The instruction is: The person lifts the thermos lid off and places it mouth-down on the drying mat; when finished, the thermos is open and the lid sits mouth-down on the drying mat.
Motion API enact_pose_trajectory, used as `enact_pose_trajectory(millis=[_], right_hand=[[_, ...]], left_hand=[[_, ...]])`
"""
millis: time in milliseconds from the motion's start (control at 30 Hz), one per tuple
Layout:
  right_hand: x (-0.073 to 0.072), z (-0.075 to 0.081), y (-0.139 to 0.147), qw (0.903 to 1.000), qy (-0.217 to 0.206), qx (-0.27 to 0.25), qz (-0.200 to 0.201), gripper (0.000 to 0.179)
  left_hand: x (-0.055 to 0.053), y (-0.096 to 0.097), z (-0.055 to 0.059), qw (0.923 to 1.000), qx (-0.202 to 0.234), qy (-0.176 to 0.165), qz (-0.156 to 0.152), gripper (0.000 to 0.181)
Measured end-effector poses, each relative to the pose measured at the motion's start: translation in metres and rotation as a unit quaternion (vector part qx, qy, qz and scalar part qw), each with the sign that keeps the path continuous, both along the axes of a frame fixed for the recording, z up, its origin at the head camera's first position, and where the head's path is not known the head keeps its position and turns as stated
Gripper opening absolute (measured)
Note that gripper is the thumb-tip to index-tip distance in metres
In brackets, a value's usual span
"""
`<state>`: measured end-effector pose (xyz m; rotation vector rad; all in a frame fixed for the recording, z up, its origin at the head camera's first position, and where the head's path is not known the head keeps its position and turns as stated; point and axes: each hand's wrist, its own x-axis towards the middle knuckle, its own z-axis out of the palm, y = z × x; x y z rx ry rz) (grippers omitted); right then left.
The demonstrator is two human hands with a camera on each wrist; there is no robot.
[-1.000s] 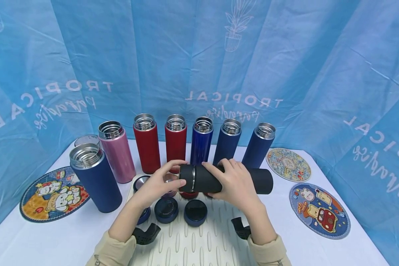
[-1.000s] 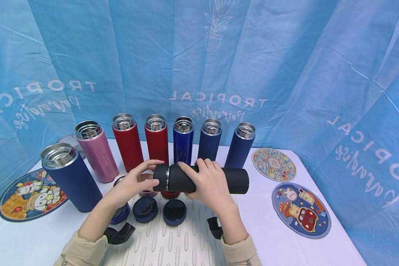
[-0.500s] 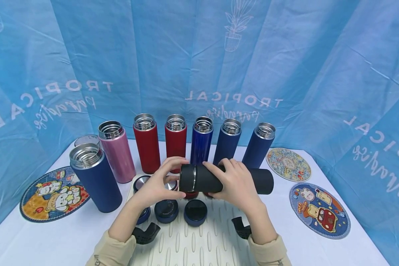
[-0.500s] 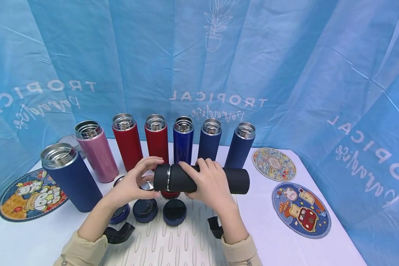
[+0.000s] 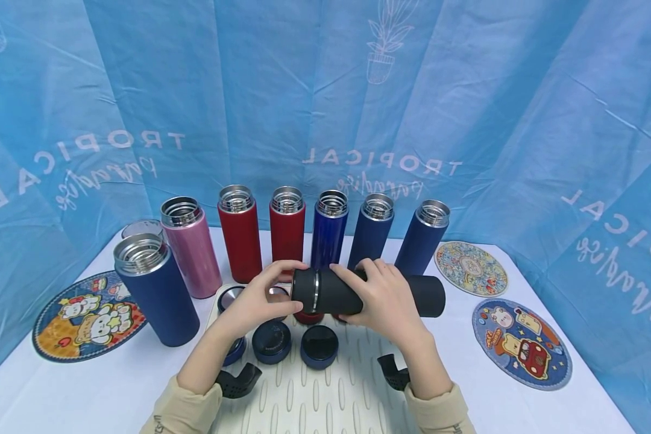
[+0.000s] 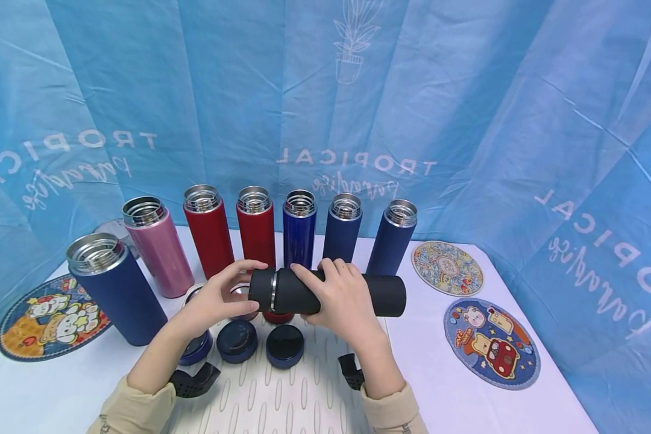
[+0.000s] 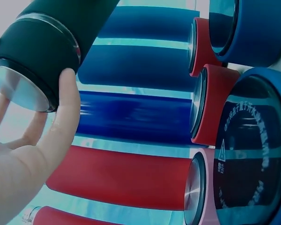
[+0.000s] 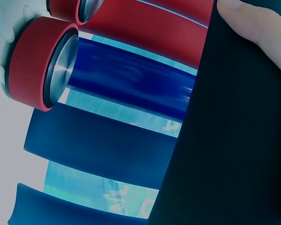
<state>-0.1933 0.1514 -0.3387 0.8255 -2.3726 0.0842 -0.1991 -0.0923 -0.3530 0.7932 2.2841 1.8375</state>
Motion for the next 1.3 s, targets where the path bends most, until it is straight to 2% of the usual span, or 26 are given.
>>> enact_pose_trajectory(millis=[200, 300, 433, 567, 667, 733, 833, 900, 967, 1033, 1100, 1167, 1300], right_hand=[[0.000, 0.000, 0.000, 1.0000, 0.005, 0.003, -0.001, 0.081], [0.000, 0.001, 0.000, 0.9999, 0.011, 0.000, 0.001, 0.082], [-0.001, 0.003, 0.005, 0.9999, 0.008, -0.006, -0.011, 0.083], [-0.002, 0.008, 0.017, 0.9985, -0.027, -0.043, -0.021, 0.085], [-0.005, 0.010, 0.033, 0.9910, -0.078, -0.106, -0.028, 0.087], [-0.007, 0.011, 0.047, 0.9789, -0.121, -0.160, -0.035, 0.087], [-0.011, 0.011, 0.071, 0.9500, -0.179, -0.252, -0.043, 0.087], [-0.013, 0.009, 0.088, 0.9262, -0.207, -0.311, -0.048, 0.087], [-0.014, 0.007, 0.103, 0.8982, -0.233, -0.368, -0.059, 0.089], [-0.013, 0.005, 0.117, 0.8708, -0.253, -0.415, -0.075, 0.091], [-0.011, 0.004, 0.128, 0.8482, -0.266, -0.448, -0.094, 0.094], [-0.011, 0.002, 0.137, 0.8360, -0.269, -0.466, -0.108, 0.095], [-0.013, -0.004, 0.149, 0.8336, -0.259, -0.473, -0.122, 0.093]], left_hand=[[-0.001, 0.002, 0.000, 0.9967, -0.014, -0.071, 0.037, 0.051], [-0.002, 0.003, 0.000, 0.9937, 0.003, -0.098, 0.055, 0.046], [-0.004, 0.001, 0.000, 0.9898, 0.027, -0.115, 0.080, 0.043], [-0.005, 0.001, 0.000, 0.9879, 0.034, -0.124, 0.087, 0.042], [-0.005, 0.001, 0.000, 0.9872, 0.033, -0.129, 0.087, 0.042], [-0.005, 0.001, 0.001, 0.9870, 0.032, -0.131, 0.088, 0.043], [-0.005, 0.001, 0.001, 0.9874, 0.031, -0.129, 0.087, 0.043], [-0.005, 0.001, 0.001, 0.9878, 0.031, -0.127, 0.084, 0.043], [-0.005, 0.002, 0.001, 0.9883, 0.031, -0.127, 0.079, 0.043], [-0.004, 0.002, 0.001, 0.9885, 0.031, -0.127, 0.077, 0.043], [-0.005, 0.003, 0.001, 0.9887, 0.029, -0.126, 0.075, 0.043], [-0.005, 0.003, 0.000, 0.9890, 0.027, -0.126, 0.072, 0.043], [-0.005, 0.003, -0.001, 0.9892, 0.026, -0.127, 0.068, 0.043]])
